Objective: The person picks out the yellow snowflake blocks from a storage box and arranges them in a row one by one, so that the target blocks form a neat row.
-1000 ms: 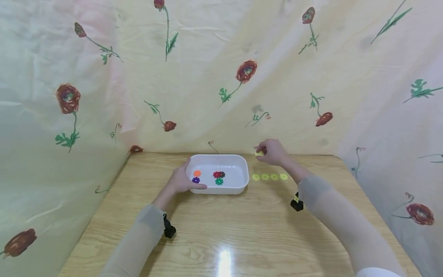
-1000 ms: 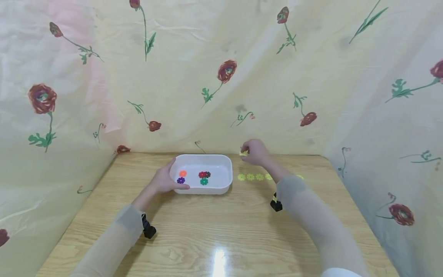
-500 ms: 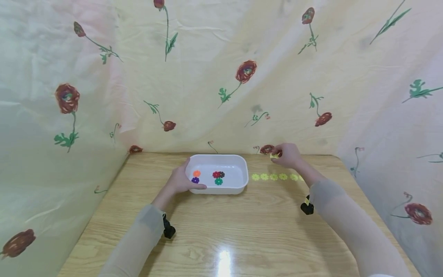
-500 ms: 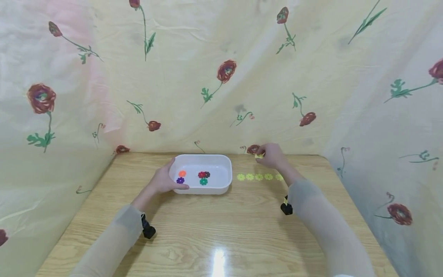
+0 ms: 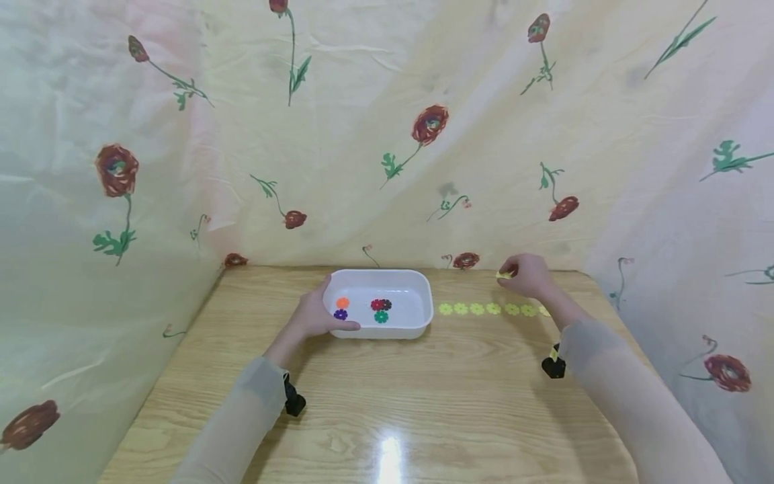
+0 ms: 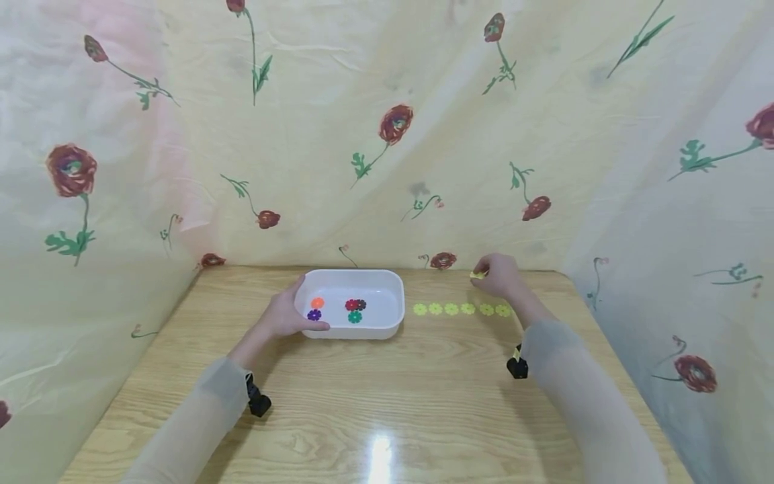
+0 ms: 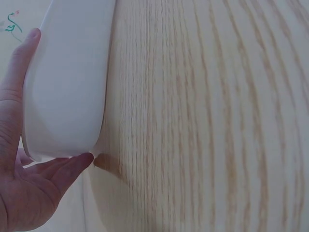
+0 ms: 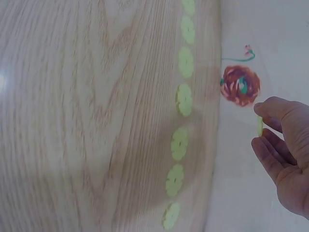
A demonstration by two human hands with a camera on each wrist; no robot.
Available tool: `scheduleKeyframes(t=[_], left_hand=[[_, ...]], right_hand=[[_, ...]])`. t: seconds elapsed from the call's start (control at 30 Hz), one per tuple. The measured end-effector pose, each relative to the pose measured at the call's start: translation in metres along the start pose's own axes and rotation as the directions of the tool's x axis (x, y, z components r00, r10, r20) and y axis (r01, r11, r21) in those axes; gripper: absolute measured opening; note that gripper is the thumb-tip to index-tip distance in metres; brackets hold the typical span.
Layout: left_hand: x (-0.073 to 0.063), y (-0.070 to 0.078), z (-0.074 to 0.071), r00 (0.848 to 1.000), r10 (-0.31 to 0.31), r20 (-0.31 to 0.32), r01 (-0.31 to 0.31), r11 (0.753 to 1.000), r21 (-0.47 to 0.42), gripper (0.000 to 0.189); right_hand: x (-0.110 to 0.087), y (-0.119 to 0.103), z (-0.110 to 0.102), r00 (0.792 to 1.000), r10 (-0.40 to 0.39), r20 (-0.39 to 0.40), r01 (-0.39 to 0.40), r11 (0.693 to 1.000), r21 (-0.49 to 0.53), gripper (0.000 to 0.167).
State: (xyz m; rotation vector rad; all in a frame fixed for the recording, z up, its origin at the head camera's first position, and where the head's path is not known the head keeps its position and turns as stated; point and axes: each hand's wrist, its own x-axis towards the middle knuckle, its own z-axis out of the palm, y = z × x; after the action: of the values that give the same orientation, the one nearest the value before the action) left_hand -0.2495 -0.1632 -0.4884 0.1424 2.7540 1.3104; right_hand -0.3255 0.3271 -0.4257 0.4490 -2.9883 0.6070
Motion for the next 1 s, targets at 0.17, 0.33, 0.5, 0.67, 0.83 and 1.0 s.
scheduleKeyframes(t=[0.17,0.33,0.5,0.67,0.83,1.0], left_hand=[[0.000,-0.001,0.001,1.000,0.008,0.000,-0.008,1.000,0.009,0.130],[0.001,-0.001,0.002,1.000,0.015,-0.007,-0.015,1.000,0.010,0.130],[0.002,-0.002,0.001,1.000,0.014,-0.008,-0.013,1.000,0.027,0.131],[0.002,-0.002,0.000,1.000,0.006,-0.004,-0.006,1.000,0.030,0.132],[0.002,-0.002,0.000,1.000,0.006,-0.001,-0.006,1.000,0.012,0.130],[0.002,-0.002,0.000,1.000,-0.002,-0.003,0.002,1.000,0.017,0.131]], right_hand=[[-0.004,0.015,-0.001,1.000,0.028,0.013,-0.028,1.000,-0.006,0.024],[-0.013,0.026,-0.005,0.997,0.072,0.033,-0.072,0.997,0.004,0.024],[-0.021,0.035,-0.009,0.996,0.082,0.041,-0.081,0.996,-0.023,0.026],[-0.025,0.046,-0.013,0.995,0.085,0.047,-0.082,0.996,-0.045,0.028],[-0.030,0.056,-0.018,0.991,0.124,0.055,-0.121,0.991,-0.055,0.030],[-0.037,0.073,-0.018,0.991,0.128,0.049,-0.126,0.991,-0.056,0.029]])
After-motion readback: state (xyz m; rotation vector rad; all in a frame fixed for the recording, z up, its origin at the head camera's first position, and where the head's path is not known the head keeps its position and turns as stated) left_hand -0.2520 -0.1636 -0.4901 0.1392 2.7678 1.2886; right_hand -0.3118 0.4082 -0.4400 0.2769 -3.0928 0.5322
